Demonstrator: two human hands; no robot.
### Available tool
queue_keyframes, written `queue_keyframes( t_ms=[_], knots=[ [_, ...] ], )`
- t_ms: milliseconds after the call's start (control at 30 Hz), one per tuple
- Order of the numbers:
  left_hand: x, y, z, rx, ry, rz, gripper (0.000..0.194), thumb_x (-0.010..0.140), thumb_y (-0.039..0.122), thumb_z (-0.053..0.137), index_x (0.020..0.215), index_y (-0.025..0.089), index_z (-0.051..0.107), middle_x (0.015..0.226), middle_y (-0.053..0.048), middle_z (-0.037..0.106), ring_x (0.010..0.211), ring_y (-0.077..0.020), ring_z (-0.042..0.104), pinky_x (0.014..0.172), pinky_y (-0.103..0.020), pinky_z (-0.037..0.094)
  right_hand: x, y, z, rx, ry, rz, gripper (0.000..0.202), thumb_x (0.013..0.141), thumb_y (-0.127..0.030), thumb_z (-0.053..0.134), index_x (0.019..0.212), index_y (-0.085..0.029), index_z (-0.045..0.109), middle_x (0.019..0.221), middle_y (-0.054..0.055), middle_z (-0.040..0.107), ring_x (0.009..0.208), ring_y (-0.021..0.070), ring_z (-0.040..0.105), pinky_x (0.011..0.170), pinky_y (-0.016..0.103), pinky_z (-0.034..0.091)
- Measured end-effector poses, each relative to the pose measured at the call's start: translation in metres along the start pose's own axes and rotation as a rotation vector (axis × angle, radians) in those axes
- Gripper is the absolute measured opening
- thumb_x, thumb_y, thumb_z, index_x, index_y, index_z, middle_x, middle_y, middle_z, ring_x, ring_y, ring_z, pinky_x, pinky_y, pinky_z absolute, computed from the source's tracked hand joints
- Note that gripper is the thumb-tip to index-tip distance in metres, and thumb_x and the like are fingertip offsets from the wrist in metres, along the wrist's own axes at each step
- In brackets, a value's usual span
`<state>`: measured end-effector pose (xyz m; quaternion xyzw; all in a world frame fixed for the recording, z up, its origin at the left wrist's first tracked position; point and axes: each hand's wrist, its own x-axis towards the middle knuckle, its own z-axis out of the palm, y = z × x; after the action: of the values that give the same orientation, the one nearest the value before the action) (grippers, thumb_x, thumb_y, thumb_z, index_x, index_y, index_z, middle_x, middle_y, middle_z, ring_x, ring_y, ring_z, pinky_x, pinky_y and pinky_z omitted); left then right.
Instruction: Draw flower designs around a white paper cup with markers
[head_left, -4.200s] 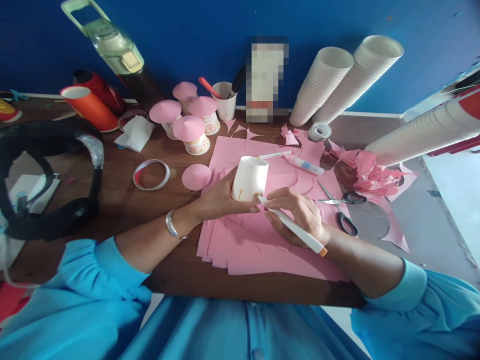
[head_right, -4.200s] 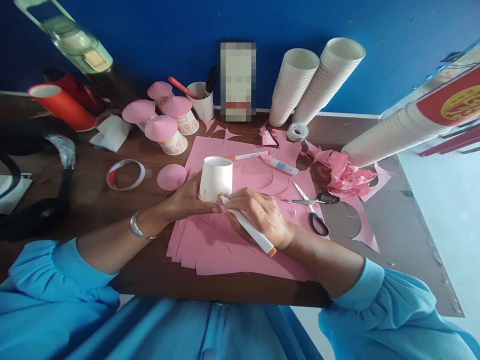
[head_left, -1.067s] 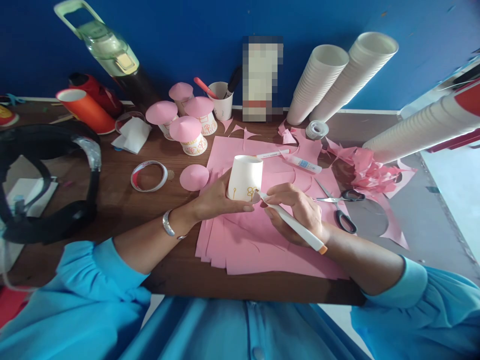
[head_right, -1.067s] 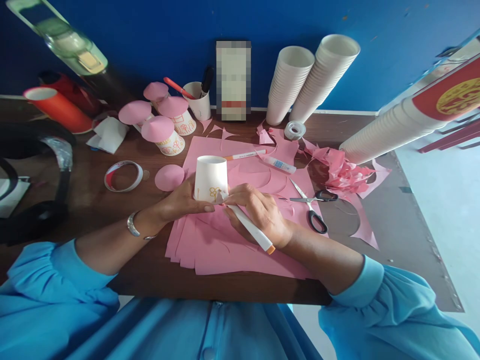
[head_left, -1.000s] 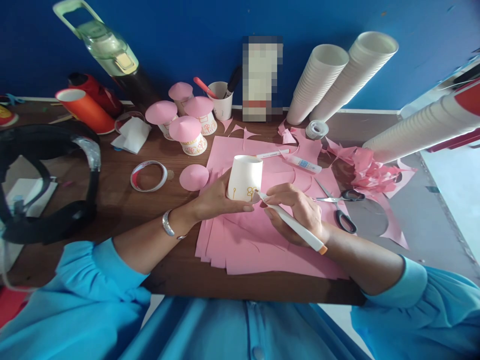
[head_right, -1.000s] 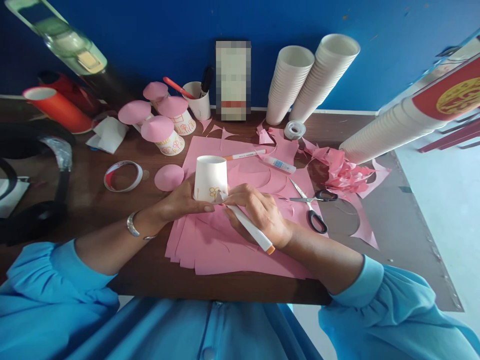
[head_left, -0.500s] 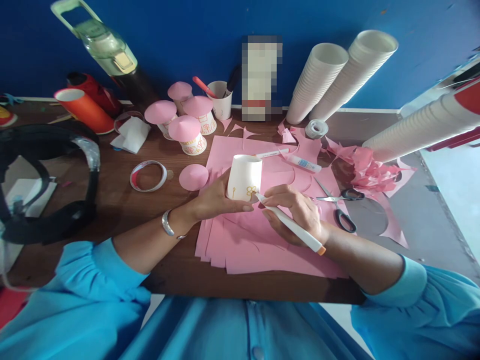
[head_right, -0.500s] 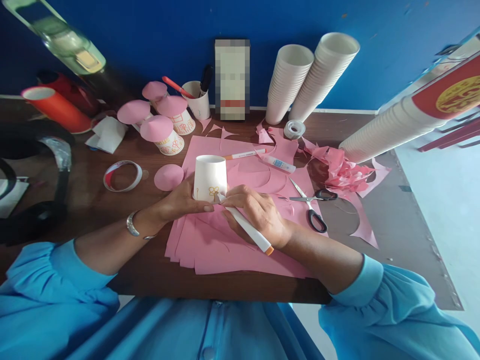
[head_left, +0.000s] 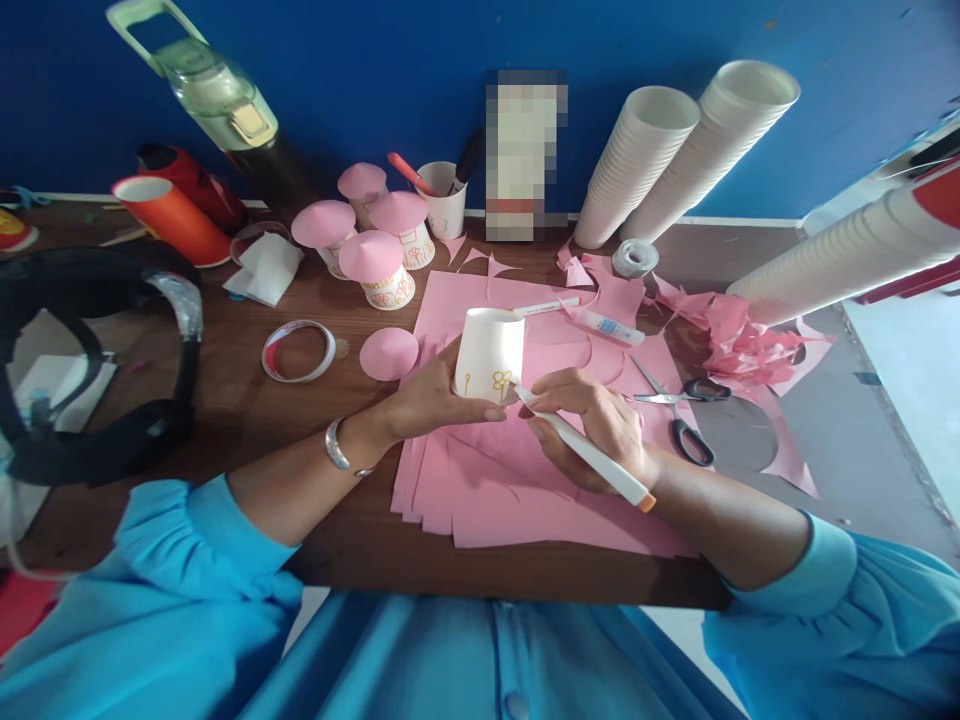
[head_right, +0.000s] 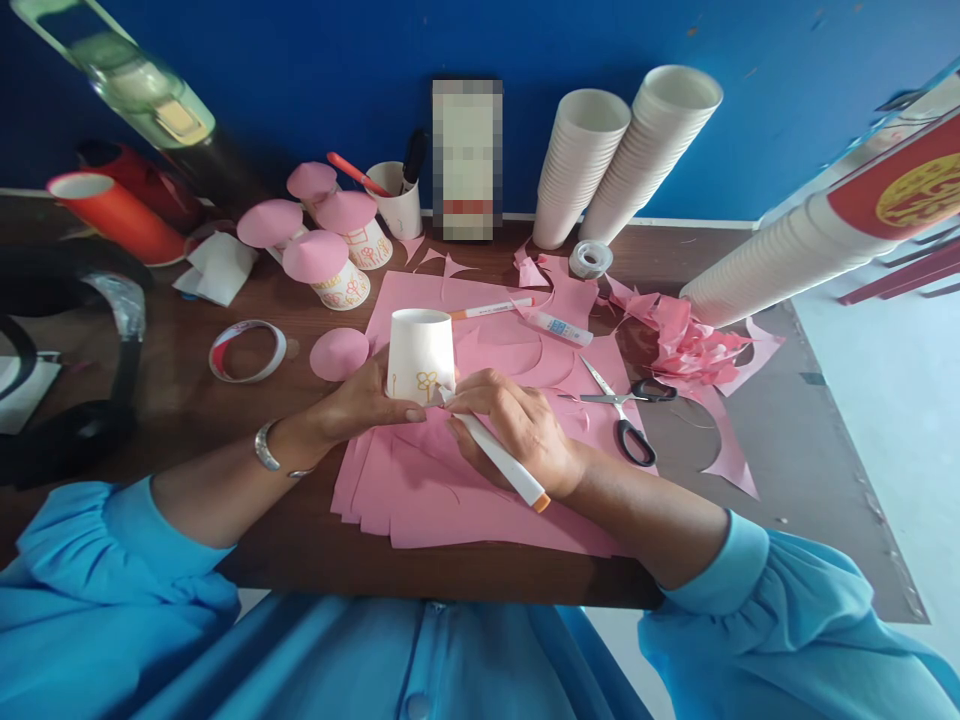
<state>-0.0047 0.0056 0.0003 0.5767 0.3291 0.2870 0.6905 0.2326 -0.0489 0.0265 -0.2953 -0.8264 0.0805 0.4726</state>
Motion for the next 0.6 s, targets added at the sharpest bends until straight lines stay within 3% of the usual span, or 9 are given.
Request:
queue_keyframes(
  t_ms=[600],
  knots=[
    [-0.0007, 0.0018, -0.0013, 0.122, 0.027, -0.029, 0.094, 0.065, 0.062, 0.1, 0.14, 0.022, 0.06, 0.11, -0.009, 0.076, 0.101, -0.0294, 0.072, 0.09, -0.046, 0.057, 0.002, -0.0002, -0.0002, 0.024, -0.02, -0.034, 0.019, 0.102, -0.013, 0.062, 0.117, -0.023, 0.06, 0.091, 0.003, 0.075, 0.082, 0.0188, 0.082, 0.055, 0.025, 0.064]
  ],
)
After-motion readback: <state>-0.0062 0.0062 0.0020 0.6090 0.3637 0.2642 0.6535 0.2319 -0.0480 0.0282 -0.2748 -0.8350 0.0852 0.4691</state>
